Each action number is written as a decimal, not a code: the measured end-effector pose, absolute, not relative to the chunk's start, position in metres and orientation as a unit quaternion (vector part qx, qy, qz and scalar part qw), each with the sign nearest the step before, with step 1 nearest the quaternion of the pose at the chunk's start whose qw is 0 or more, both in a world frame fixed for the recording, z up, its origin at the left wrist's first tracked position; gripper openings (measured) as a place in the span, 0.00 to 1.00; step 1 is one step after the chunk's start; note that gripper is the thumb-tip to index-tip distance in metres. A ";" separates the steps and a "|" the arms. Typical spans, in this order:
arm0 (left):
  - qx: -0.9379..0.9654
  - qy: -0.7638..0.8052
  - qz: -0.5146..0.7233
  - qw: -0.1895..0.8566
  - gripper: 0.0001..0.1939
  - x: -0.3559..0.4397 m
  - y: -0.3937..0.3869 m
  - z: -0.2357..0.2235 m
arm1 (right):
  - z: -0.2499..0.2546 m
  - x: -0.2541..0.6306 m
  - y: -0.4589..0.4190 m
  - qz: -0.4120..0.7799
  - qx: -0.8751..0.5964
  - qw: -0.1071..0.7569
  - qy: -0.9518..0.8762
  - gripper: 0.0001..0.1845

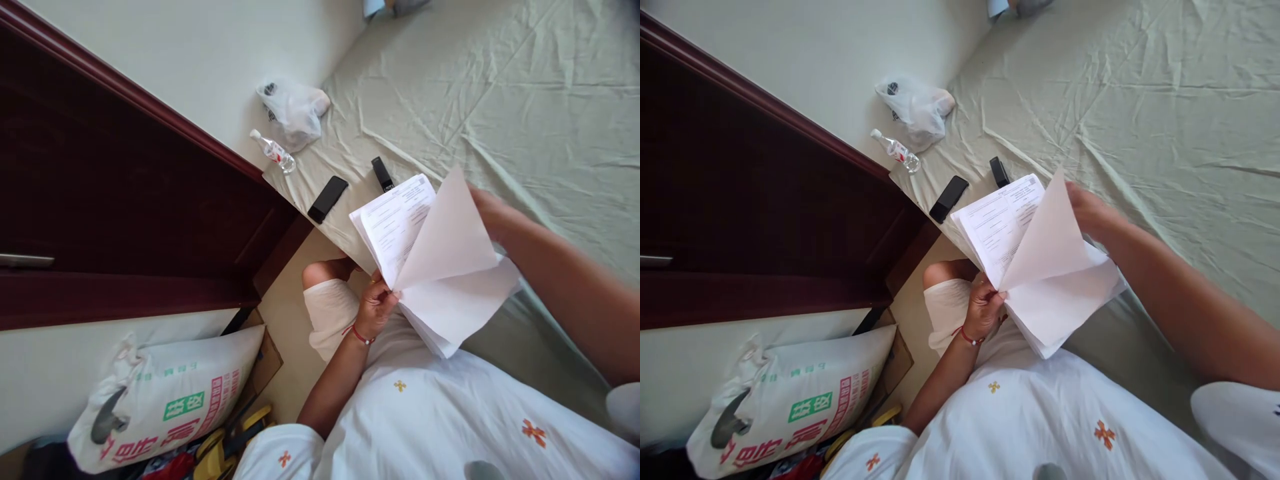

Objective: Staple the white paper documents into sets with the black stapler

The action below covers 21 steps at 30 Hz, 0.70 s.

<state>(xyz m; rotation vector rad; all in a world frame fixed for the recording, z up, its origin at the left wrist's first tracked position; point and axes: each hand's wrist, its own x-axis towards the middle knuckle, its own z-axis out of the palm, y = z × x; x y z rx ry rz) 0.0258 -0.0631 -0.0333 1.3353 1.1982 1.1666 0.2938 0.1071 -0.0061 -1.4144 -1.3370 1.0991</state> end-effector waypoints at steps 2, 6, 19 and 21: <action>0.480 0.483 0.502 0.533 0.16 0.029 -0.065 -0.037 | 0.013 0.293 0.105 0.631 -0.512 0.344 -0.470 0.18; 0.353 0.471 0.513 0.624 0.18 0.032 -0.065 -0.037 | 0.037 0.292 0.100 0.767 -0.469 0.276 -0.338 0.24; 0.298 0.513 0.512 0.621 0.33 0.032 -0.007 0.011 | 0.041 0.295 0.067 0.677 -0.562 0.368 -0.302 0.05; 0.251 0.516 0.516 0.636 0.34 0.035 0.004 0.019 | 0.036 0.298 0.060 0.685 -0.550 0.371 -0.302 0.07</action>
